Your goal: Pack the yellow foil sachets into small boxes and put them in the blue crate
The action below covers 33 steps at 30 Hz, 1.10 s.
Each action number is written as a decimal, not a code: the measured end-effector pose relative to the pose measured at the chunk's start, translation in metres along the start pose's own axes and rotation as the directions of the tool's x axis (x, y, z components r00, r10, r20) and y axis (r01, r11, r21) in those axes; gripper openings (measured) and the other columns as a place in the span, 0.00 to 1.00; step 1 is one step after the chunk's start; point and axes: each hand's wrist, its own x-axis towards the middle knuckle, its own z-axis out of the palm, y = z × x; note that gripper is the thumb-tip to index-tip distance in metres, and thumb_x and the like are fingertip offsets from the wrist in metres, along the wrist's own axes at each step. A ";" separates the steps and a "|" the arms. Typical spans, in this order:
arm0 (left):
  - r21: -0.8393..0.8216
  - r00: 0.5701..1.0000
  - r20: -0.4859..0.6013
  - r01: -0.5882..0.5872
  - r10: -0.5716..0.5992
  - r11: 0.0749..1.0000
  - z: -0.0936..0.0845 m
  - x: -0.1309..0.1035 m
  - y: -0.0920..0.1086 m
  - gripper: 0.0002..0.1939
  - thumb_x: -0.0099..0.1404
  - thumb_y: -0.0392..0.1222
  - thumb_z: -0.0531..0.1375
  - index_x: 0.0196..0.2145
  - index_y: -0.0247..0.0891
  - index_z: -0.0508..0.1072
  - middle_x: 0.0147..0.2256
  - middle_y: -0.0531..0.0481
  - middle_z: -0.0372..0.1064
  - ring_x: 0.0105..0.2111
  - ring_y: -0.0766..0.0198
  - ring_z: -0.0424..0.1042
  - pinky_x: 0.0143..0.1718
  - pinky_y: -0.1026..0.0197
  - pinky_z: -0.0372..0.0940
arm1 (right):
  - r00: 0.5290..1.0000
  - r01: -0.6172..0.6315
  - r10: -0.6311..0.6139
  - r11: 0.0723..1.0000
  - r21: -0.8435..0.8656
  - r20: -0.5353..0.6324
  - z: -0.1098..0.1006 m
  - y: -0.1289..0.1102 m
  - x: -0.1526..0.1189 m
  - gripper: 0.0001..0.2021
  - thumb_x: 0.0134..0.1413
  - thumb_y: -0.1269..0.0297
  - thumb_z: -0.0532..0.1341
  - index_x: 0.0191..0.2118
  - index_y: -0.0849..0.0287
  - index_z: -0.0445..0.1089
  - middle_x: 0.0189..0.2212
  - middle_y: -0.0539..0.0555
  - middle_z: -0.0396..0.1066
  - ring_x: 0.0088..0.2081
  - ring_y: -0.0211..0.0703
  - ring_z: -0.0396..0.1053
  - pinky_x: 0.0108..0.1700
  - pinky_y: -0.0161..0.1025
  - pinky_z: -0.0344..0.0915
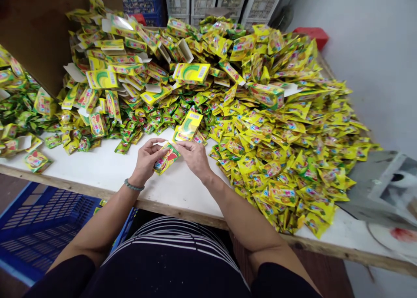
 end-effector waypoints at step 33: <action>0.066 0.998 -0.037 -0.042 0.044 0.997 -0.017 -0.008 0.020 0.26 0.49 0.52 0.74 0.41 0.39 0.73 0.23 0.55 0.73 0.21 0.68 0.70 0.25 0.65 0.64 | 0.904 0.425 -0.364 0.826 -0.371 0.224 0.022 0.003 -0.017 0.22 0.69 0.55 0.51 0.62 0.51 0.68 0.57 0.56 0.73 0.59 0.48 0.67 0.63 0.50 0.63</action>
